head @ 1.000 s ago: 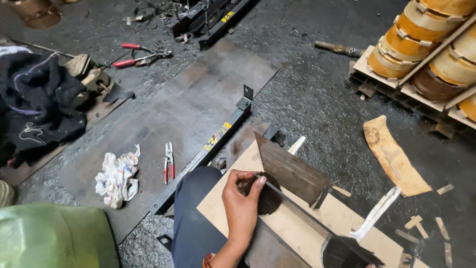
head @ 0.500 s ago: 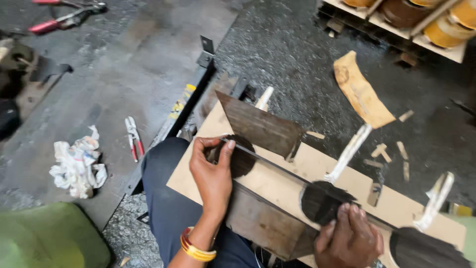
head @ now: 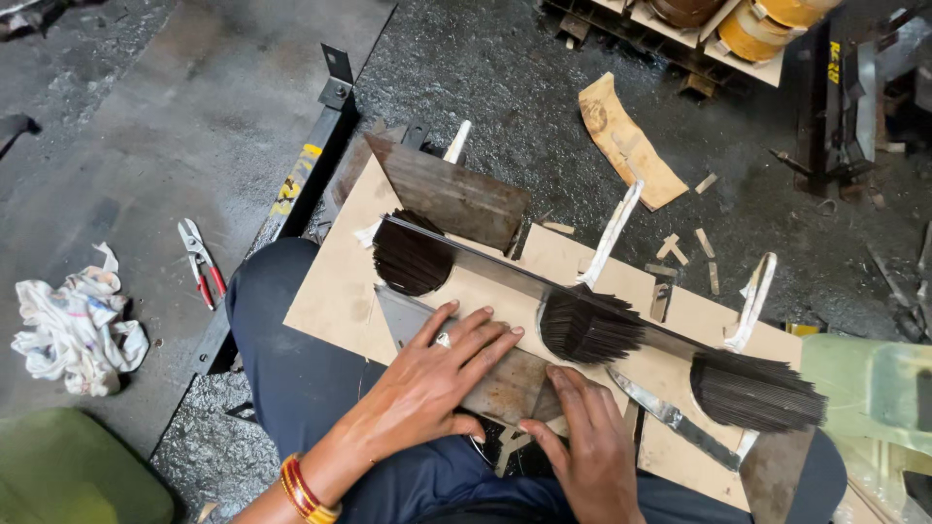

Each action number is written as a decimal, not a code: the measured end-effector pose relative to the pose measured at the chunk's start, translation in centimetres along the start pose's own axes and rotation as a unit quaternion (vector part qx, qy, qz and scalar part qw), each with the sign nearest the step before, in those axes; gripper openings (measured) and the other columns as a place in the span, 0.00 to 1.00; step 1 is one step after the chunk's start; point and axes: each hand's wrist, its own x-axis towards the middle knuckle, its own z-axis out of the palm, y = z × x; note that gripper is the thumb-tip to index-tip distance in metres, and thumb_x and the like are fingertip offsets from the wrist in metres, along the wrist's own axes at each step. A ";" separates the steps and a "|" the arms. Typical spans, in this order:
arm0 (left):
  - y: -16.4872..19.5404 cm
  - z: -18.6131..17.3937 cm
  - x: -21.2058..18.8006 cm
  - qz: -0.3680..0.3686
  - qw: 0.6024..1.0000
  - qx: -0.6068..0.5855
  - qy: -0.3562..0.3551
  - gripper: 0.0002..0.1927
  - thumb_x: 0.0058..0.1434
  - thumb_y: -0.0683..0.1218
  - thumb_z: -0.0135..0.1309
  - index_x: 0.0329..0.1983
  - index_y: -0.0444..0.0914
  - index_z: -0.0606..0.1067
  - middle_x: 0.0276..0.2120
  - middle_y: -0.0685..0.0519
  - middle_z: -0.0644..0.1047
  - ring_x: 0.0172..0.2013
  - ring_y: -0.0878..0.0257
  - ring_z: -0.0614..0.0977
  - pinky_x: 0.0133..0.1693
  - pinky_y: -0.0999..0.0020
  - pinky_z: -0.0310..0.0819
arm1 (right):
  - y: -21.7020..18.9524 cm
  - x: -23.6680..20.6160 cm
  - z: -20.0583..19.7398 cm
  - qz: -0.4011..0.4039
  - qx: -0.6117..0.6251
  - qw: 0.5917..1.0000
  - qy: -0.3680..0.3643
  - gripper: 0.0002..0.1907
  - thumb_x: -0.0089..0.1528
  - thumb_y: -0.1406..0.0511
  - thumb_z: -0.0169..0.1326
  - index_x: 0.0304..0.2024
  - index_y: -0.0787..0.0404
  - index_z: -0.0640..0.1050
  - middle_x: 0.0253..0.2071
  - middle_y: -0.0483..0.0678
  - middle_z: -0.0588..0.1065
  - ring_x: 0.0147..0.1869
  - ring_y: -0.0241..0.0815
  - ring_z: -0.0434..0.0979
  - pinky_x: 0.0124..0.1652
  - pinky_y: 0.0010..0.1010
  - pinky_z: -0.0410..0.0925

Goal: The person trims the bristles of three broom heads using a metal blade and a straight metal bar as a guide. The broom heads are held in a wooden jig, and the person repeatedly aligns and cuts the bristles to create a uniform edge.

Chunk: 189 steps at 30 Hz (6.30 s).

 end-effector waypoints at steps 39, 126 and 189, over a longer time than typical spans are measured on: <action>1.0 2.1 1.3 0.073 0.996 -0.034 0.049 0.44 0.48 0.55 0.69 0.66 0.33 0.68 0.55 0.42 0.72 0.58 0.42 0.74 0.63 0.45 0.65 | 3.4 -1.2 -1.1 0.190 0.478 0.851 -0.104 0.32 0.57 0.66 0.65 0.64 0.63 0.73 0.41 0.51 0.85 0.43 0.36 0.85 0.45 0.28 0.78; -2.5 3.6 3.8 -0.060 0.952 0.209 0.216 0.28 0.60 0.39 0.53 0.66 0.32 0.72 0.60 0.43 0.74 0.63 0.51 0.74 0.60 0.52 0.66 | -1.1 13.5 -4.7 0.012 0.182 0.968 0.173 0.07 0.61 0.74 0.61 0.42 0.70 0.82 0.35 0.51 0.82 0.36 0.35 0.83 0.37 0.24 0.74; -8.4 -3.2 3.1 0.014 0.897 0.297 0.327 0.14 0.57 0.38 0.60 0.47 0.38 0.81 0.42 0.51 0.81 0.47 0.58 0.83 0.53 0.57 0.70 | -0.9 9.3 0.9 -0.116 -0.157 0.956 0.219 0.21 0.54 0.75 0.61 0.52 0.66 0.81 0.45 0.53 0.75 0.52 0.53 0.75 0.53 0.45 0.66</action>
